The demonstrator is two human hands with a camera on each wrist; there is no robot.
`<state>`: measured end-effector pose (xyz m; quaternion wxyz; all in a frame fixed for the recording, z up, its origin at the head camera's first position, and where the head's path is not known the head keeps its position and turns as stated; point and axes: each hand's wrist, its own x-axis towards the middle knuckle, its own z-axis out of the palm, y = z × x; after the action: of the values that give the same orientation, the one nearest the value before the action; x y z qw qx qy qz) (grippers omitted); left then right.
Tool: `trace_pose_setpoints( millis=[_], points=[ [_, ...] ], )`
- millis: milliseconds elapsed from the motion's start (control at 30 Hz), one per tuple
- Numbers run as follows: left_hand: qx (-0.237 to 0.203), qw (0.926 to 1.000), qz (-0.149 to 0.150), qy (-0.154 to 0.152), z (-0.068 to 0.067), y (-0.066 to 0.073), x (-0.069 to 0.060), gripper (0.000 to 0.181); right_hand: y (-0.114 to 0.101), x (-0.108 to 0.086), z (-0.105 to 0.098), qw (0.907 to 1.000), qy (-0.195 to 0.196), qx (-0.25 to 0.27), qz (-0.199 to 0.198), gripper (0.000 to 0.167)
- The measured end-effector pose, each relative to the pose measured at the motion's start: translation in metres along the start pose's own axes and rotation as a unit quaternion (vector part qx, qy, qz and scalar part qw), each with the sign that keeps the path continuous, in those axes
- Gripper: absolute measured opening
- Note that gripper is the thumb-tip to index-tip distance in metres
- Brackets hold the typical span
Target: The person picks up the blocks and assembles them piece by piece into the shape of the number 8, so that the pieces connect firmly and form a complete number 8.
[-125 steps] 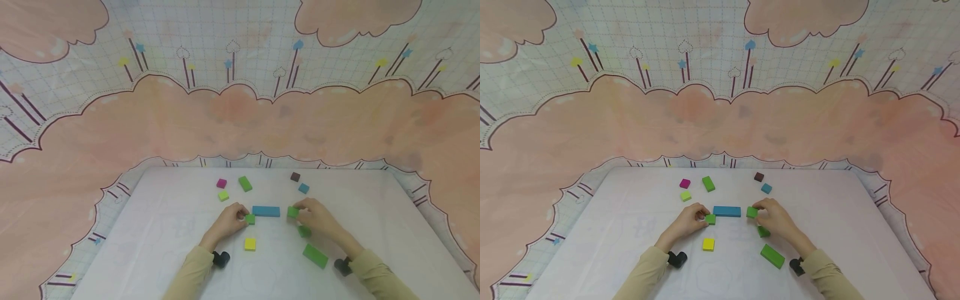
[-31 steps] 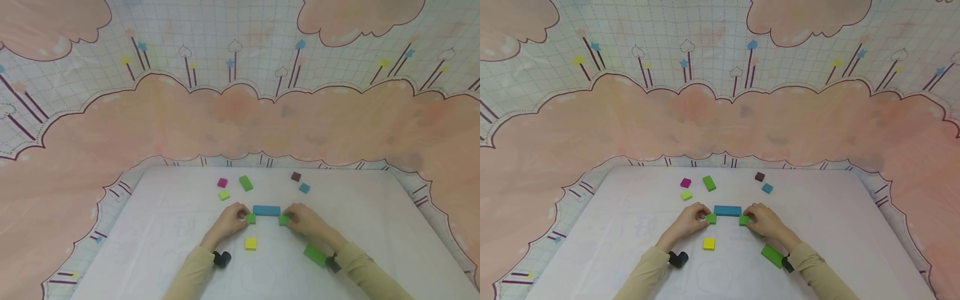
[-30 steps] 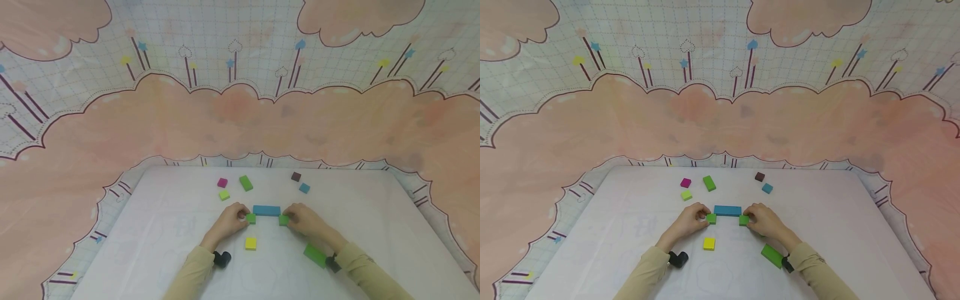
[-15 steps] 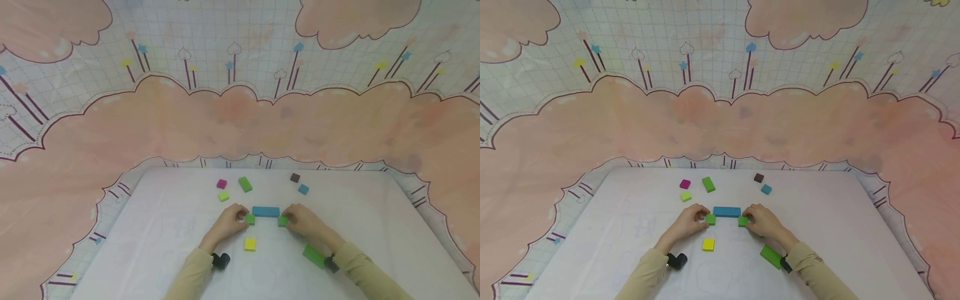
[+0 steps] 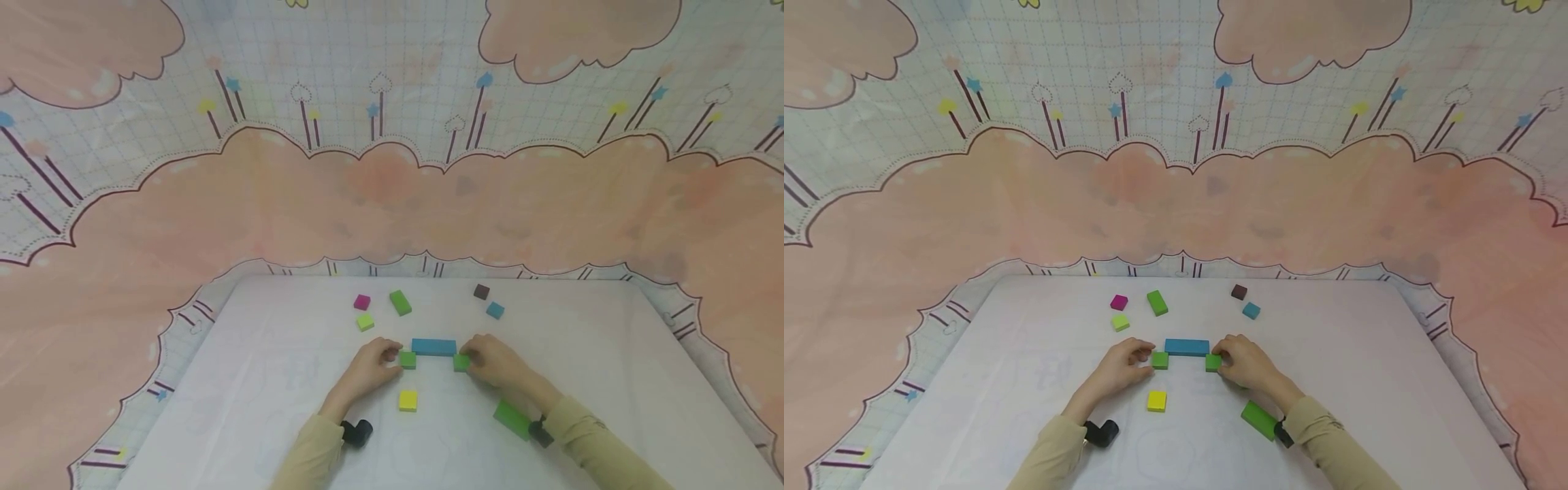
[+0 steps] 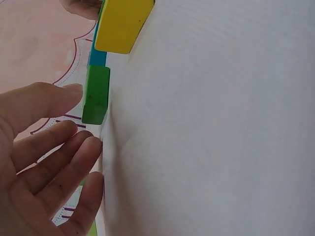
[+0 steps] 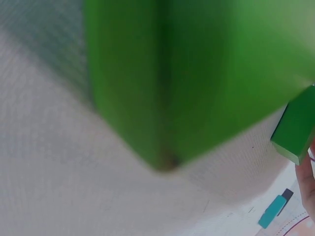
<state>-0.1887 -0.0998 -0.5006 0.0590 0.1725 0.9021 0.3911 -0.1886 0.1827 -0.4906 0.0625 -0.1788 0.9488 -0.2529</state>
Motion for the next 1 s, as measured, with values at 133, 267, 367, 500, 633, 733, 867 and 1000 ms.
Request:
trace_pose_setpoints(
  millis=[133,267,367,500,633,733,867,1000],
  points=[
    [-0.002,0.9999,-0.010,0.005,-0.001,0.001,-0.004,0.038,0.001,0.001,0.001,1.0000,0.000,0.002,0.006,0.028],
    [0.003,0.9998,-0.018,0.009,-0.001,0.001,-0.010,0.035,0.001,0.001,0.001,0.9999,0.000,0.004,0.010,0.028],
    [0.007,0.9996,-0.024,0.009,0.000,0.001,-0.014,0.034,0.002,0.001,0.001,0.9999,-0.001,0.004,0.011,0.027],
    [0.007,0.9996,-0.025,0.009,0.000,0.003,-0.021,0.033,0.002,0.001,0.002,0.9999,0.000,0.002,0.014,0.028],
    [0.004,0.9998,-0.016,0.012,0.001,0.008,-0.028,0.032,0.002,0.001,0.003,0.9998,0.001,0.002,0.017,0.028],
    [-0.003,0.9998,-0.013,0.013,0.002,0.010,-0.032,0.032,0.001,0.001,0.003,0.9998,0.000,0.002,0.019,0.028],
    [-0.014,0.9997,-0.018,0.007,0.004,0.011,-0.037,0.032,0.001,0.001,0.002,0.9998,0.000,0.005,0.017,0.028],
    [-0.018,0.9997,-0.014,0.004,0.008,0.013,-0.042,0.032,0.001,0.001,0.002,0.9998,-0.001,0.008,0.016,0.028]
  ],
)
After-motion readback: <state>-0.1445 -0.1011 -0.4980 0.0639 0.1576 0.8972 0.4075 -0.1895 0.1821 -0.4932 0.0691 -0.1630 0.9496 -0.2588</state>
